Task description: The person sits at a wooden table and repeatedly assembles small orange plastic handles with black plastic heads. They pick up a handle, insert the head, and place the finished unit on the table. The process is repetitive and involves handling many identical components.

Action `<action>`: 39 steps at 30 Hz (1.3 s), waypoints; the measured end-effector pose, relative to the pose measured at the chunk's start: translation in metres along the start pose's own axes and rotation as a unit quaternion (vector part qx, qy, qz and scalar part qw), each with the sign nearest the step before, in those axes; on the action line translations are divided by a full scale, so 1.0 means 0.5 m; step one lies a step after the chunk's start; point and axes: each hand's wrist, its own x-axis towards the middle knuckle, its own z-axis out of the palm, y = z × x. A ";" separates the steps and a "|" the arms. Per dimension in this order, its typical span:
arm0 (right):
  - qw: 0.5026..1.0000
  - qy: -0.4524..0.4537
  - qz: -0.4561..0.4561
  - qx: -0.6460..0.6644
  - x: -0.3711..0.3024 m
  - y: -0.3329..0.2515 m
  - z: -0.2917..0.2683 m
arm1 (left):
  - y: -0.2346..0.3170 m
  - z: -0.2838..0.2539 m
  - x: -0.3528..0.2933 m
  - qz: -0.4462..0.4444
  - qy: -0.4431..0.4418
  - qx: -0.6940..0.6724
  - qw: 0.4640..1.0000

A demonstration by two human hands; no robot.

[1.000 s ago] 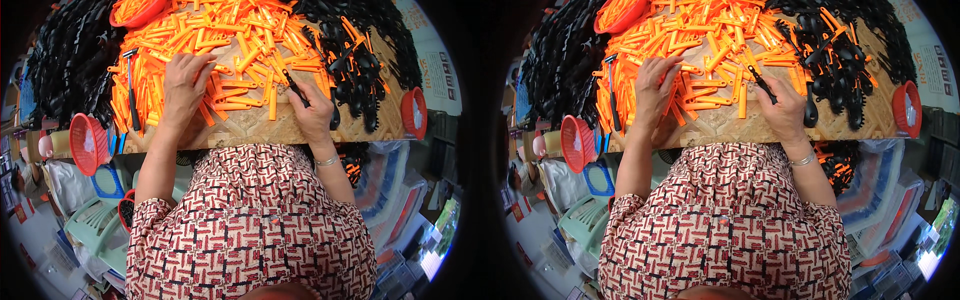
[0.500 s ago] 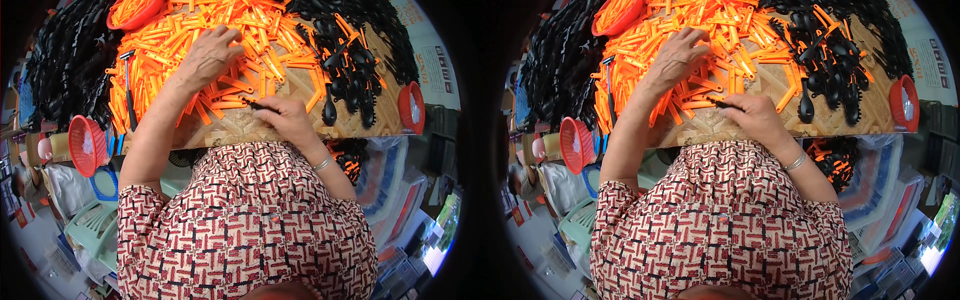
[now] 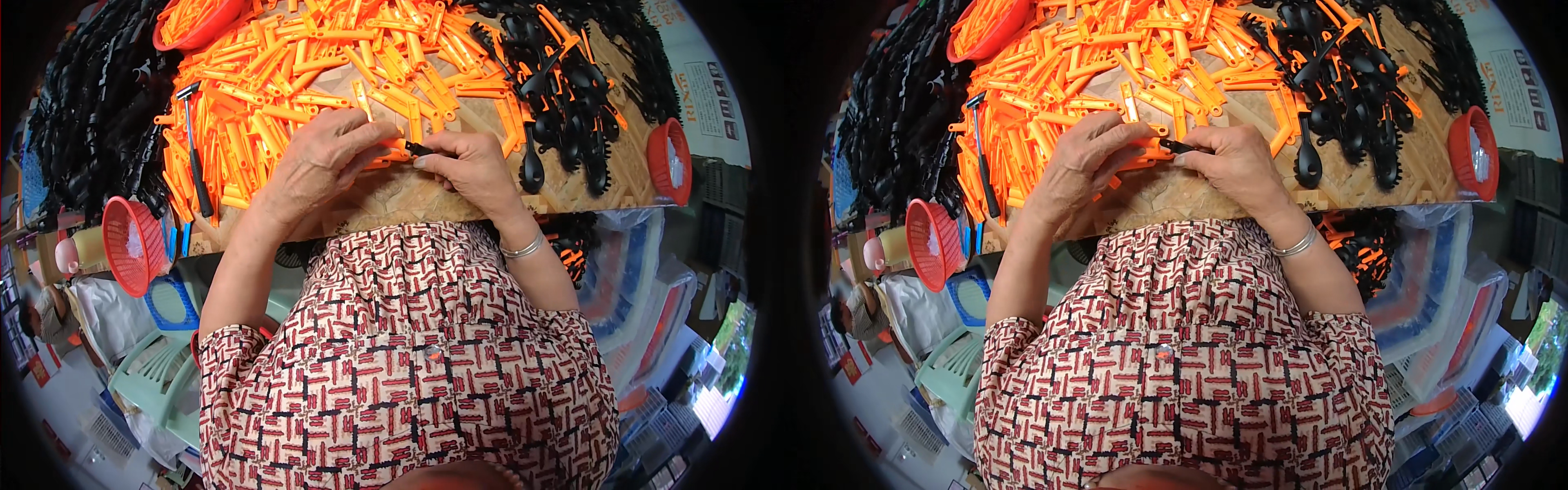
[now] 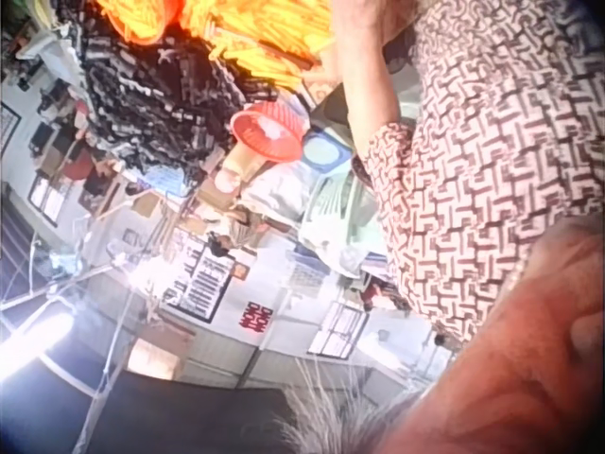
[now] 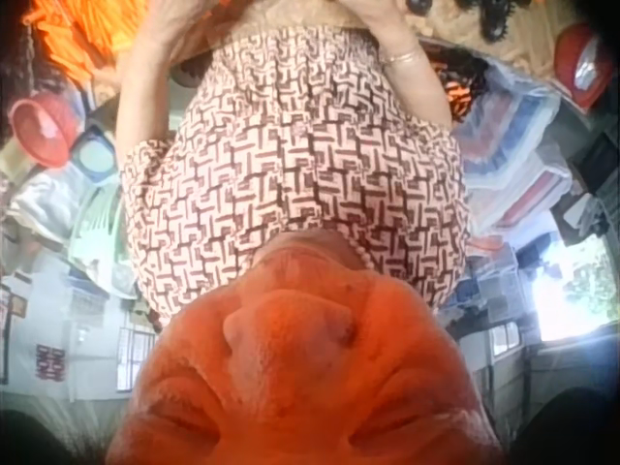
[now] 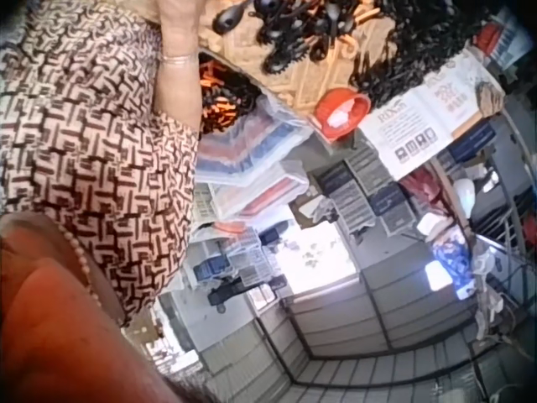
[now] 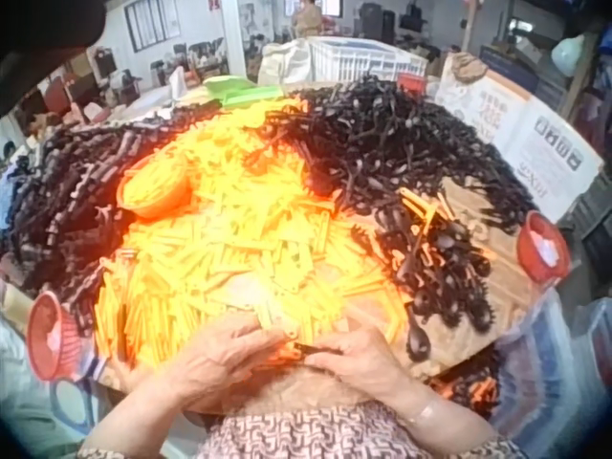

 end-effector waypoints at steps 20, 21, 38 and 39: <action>0.997 -0.047 -0.039 -0.041 -0.001 0.005 -0.020 | 0.010 0.022 0.008 -0.007 -0.024 0.008 1.000; 0.997 -0.049 -0.046 -0.050 -0.001 0.005 -0.021 | 0.012 0.026 0.008 -0.004 -0.016 0.010 1.000; 0.884 0.109 -0.370 -0.265 -0.016 0.015 -0.021 | 0.061 0.038 0.004 -0.110 0.030 -0.049 0.992; 0.871 0.143 -0.381 -0.277 -0.017 0.008 -0.021 | 0.048 0.041 0.006 -0.151 0.062 -0.108 0.981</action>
